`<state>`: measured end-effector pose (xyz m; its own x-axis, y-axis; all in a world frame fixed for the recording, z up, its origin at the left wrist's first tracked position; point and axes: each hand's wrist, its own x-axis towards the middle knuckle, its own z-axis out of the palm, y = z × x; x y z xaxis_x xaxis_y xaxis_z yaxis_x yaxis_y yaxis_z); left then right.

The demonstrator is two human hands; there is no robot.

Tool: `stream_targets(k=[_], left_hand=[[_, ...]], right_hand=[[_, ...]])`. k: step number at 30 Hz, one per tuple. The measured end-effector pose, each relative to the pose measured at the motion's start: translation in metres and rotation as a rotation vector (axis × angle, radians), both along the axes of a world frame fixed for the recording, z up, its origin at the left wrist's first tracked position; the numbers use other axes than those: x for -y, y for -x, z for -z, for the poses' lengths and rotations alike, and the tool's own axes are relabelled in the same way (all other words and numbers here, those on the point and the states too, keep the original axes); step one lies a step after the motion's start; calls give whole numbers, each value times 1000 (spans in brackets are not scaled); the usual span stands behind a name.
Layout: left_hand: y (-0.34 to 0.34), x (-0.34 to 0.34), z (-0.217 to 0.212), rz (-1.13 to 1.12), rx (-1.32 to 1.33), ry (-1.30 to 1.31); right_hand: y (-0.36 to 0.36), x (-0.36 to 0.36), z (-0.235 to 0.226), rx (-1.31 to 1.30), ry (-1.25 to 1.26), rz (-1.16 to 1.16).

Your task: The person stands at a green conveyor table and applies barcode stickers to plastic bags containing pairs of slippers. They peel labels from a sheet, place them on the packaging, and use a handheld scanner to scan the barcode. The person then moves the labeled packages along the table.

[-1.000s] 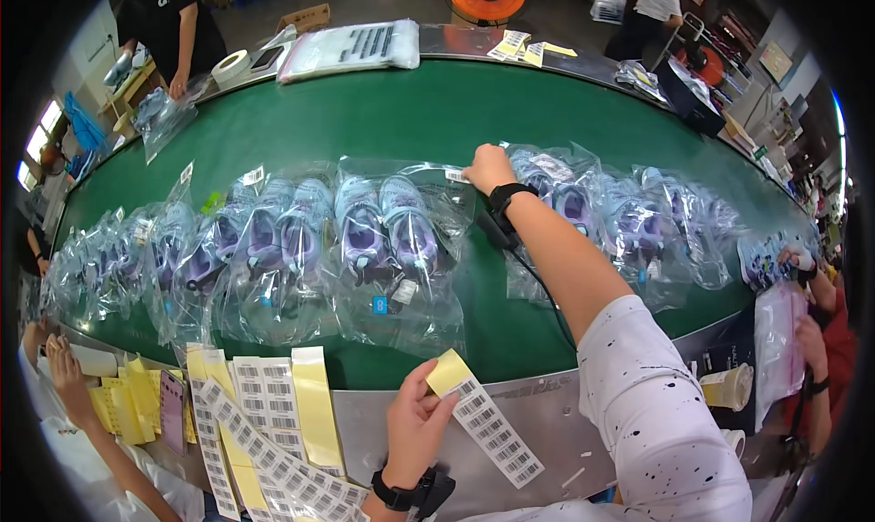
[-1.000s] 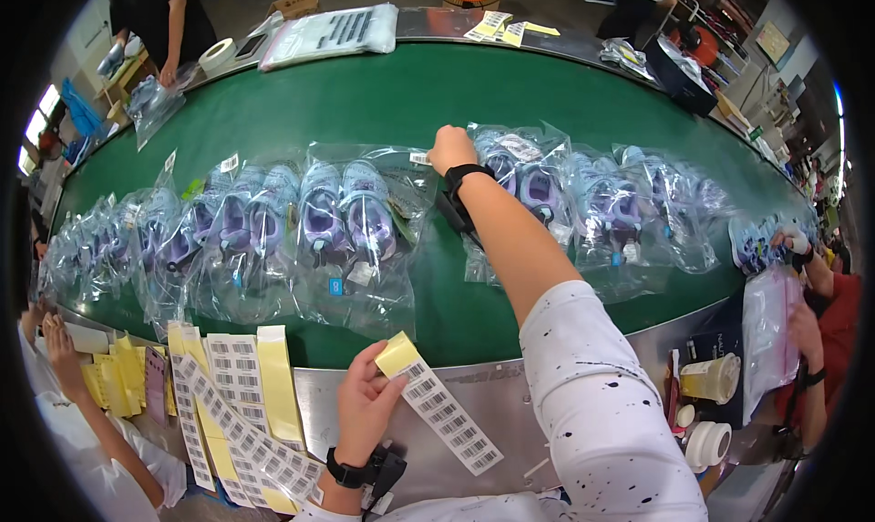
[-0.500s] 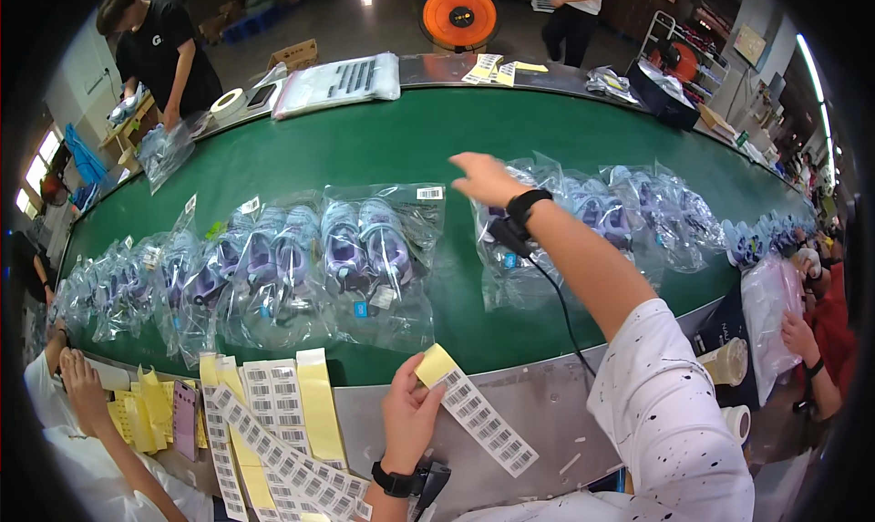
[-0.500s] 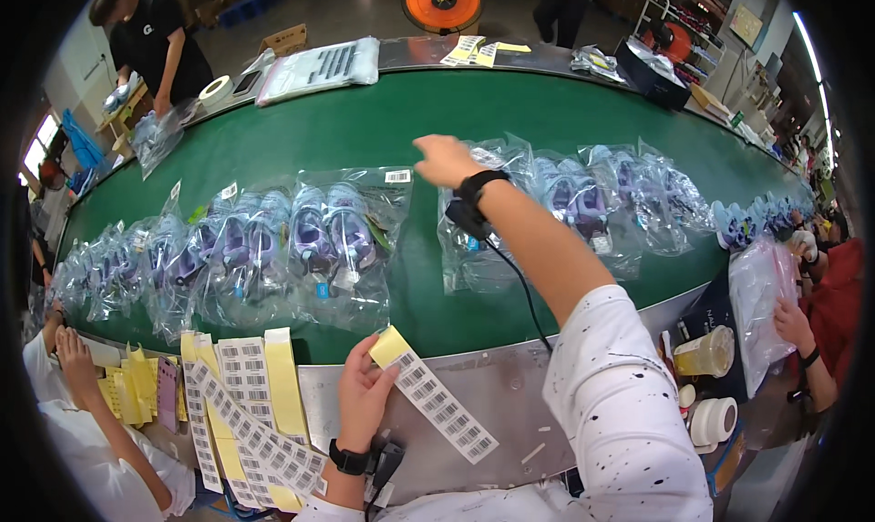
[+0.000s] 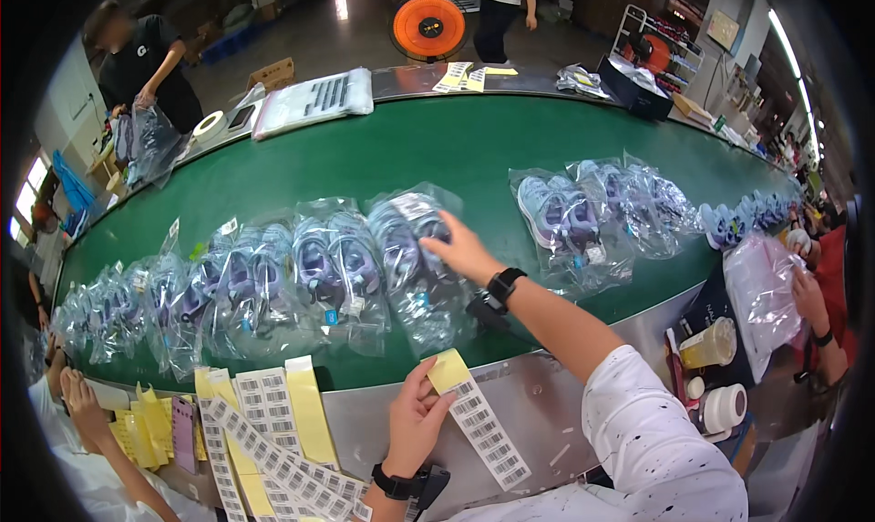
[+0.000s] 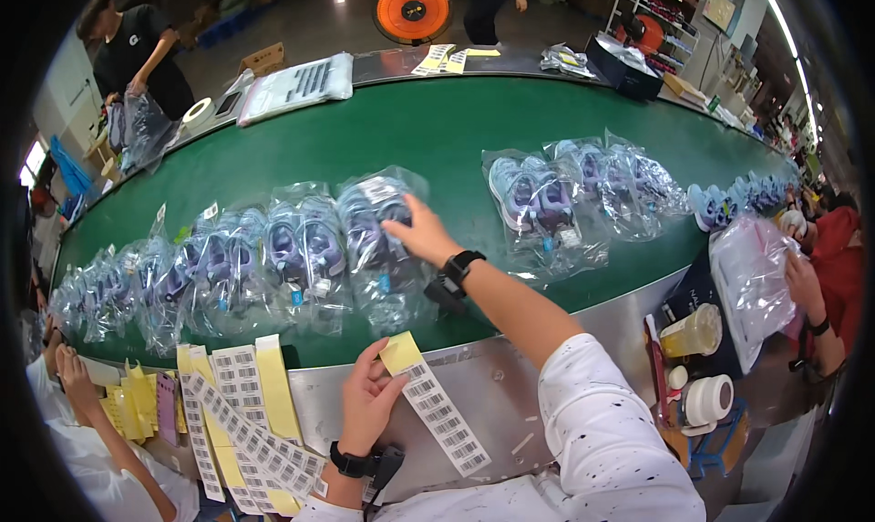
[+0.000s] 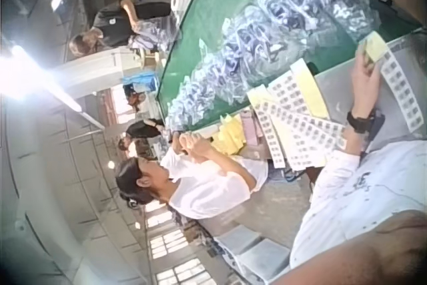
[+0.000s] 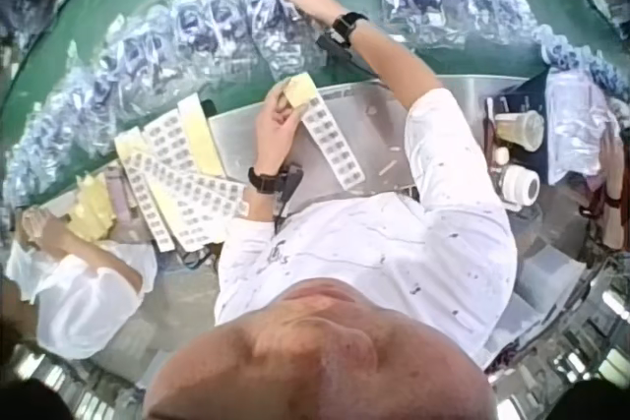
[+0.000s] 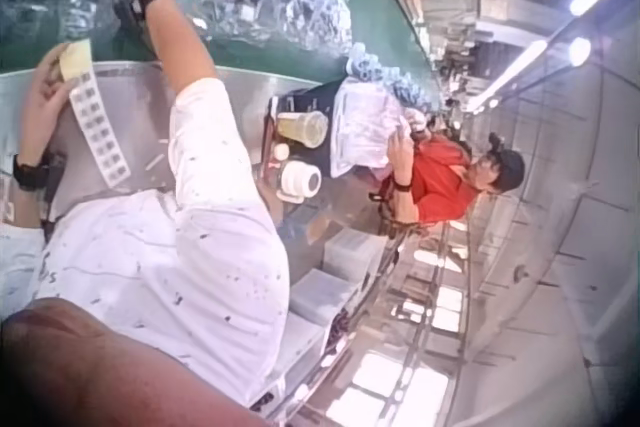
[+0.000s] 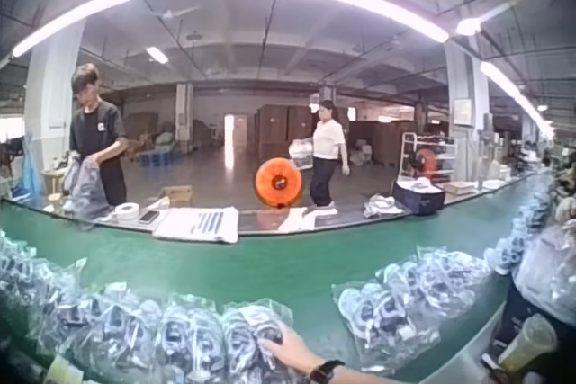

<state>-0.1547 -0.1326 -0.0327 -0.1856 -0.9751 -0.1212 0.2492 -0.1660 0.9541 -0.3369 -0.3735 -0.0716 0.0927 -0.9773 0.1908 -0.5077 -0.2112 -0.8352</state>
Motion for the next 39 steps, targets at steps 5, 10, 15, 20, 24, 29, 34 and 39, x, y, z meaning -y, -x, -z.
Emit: stream_targets(k=[5,10,15,20,24,29,34,39], left_hand=[[-10,2,16,-79,-44,-82],[-7,3,21,-64,77,-42],[-1,0,16,-174,100,-35],[6,-2,-6,-137,120,13],[7,-1,1,-112,115,35],[9,-2,-4,-121,152,60],[15,-1,-3,-119,160,13],[15,-1,2,-141,161,27]], right_hand=[[1,3,-1,128,-125,39],[58,-34,-25,22,102,105],[22,-163,-92,-113,102,-360],[17,-196,-78,4,-41,-323],[17,-196,-76,91,-90,-347],[18,-202,-82,-98,116,-351],[20,-204,-75,-46,129,-284],[22,-204,-71,4,9,-296]])
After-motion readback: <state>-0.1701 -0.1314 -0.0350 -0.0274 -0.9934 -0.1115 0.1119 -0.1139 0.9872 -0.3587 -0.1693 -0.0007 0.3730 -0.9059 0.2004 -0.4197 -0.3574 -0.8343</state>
